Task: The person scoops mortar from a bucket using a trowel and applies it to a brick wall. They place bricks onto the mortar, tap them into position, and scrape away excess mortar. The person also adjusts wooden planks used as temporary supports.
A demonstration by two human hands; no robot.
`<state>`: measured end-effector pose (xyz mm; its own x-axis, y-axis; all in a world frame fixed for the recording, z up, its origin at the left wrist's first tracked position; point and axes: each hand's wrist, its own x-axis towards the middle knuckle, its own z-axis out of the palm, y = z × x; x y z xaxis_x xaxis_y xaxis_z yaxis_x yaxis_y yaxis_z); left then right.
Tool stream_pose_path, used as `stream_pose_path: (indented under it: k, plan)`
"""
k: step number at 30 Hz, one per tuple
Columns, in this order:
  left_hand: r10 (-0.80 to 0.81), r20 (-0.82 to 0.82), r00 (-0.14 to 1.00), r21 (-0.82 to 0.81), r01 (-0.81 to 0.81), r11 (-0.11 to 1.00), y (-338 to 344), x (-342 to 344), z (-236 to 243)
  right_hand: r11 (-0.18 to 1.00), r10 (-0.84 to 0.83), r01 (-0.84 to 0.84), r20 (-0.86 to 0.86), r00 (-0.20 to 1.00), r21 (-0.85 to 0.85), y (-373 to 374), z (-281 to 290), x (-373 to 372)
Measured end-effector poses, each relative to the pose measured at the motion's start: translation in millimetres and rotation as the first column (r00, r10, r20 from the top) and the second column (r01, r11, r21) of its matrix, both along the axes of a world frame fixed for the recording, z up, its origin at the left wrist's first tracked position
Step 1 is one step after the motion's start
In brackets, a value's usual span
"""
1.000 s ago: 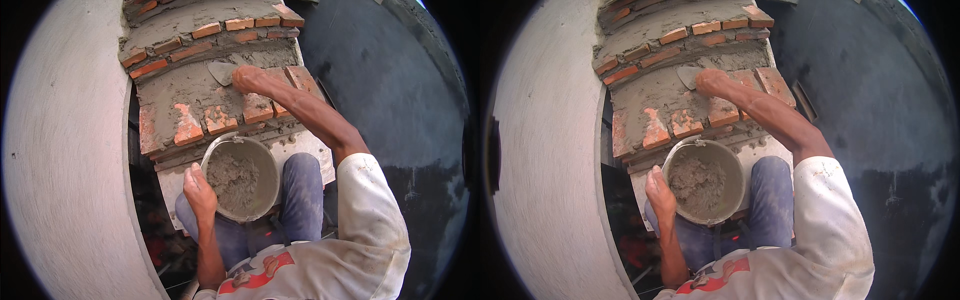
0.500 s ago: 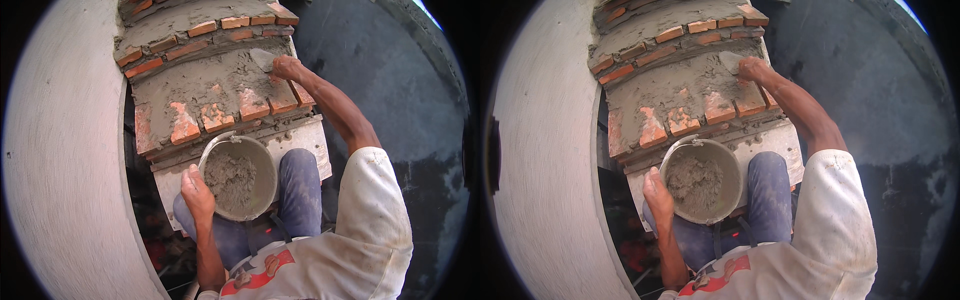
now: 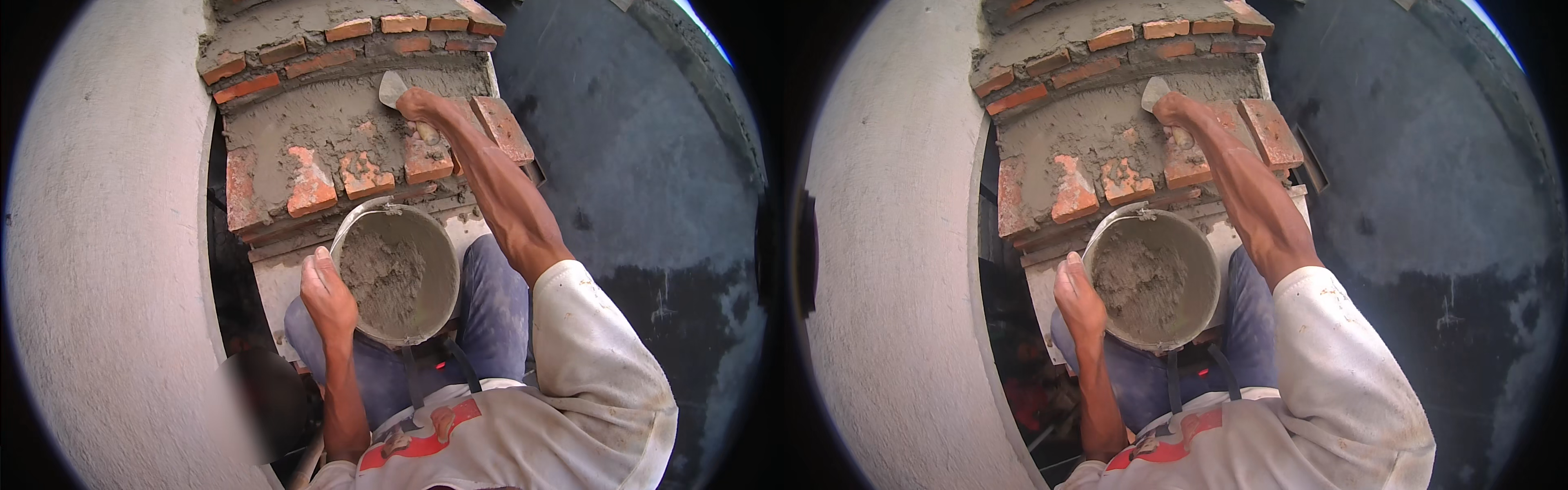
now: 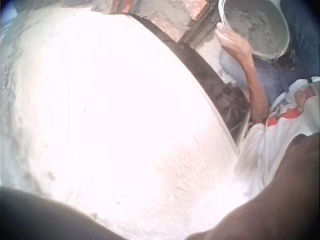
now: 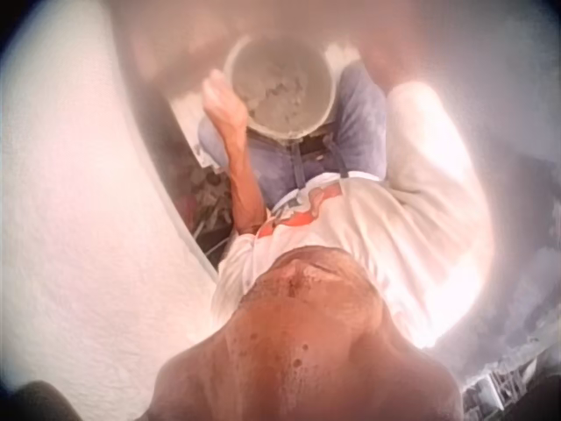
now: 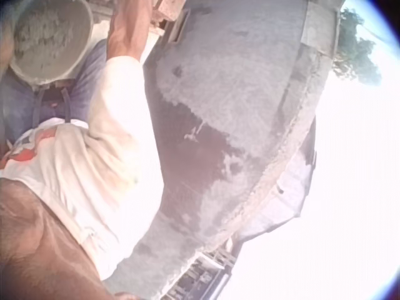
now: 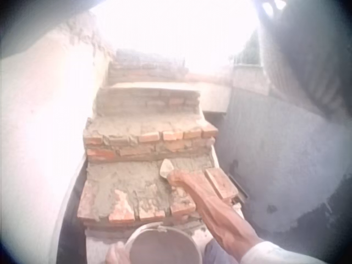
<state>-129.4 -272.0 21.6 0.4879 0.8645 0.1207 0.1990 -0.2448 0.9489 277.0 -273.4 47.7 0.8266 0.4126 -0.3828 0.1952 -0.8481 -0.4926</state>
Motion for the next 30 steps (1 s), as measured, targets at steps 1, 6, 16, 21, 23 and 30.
stream_pose_path:
  k: [1,6,16,21,23,30]
  plan:
    - [0.007,-0.005,1.000,-0.005,-0.007,1.000,1,-1,1,1.000,-0.009,0.006,-0.089,0.996,-0.025,12,16,-21]
    - [-0.009,-0.005,1.000,0.021,0.009,1.000,0,8,-1,0.942,0.336,-0.337,0.048,0.941,0.005,39,32,-66]
    - [0.026,-0.037,0.999,0.021,-0.025,0.999,10,3,-2,0.801,0.506,-0.598,0.568,0.649,-0.030,-124,54,-124]
    - [-0.072,-0.107,0.992,0.015,0.074,0.997,1,26,8,0.820,0.555,-0.521,0.553,0.622,-0.237,-264,73,-190]
    - [-0.101,-0.094,0.990,0.038,0.105,0.994,-3,32,11,0.778,0.621,-0.520,0.555,0.553,-0.352,-271,58,-218]
    - [-0.163,-0.091,0.983,0.098,0.171,0.980,20,32,7,0.800,0.594,-0.388,0.520,0.613,-0.457,-214,-24,-263]
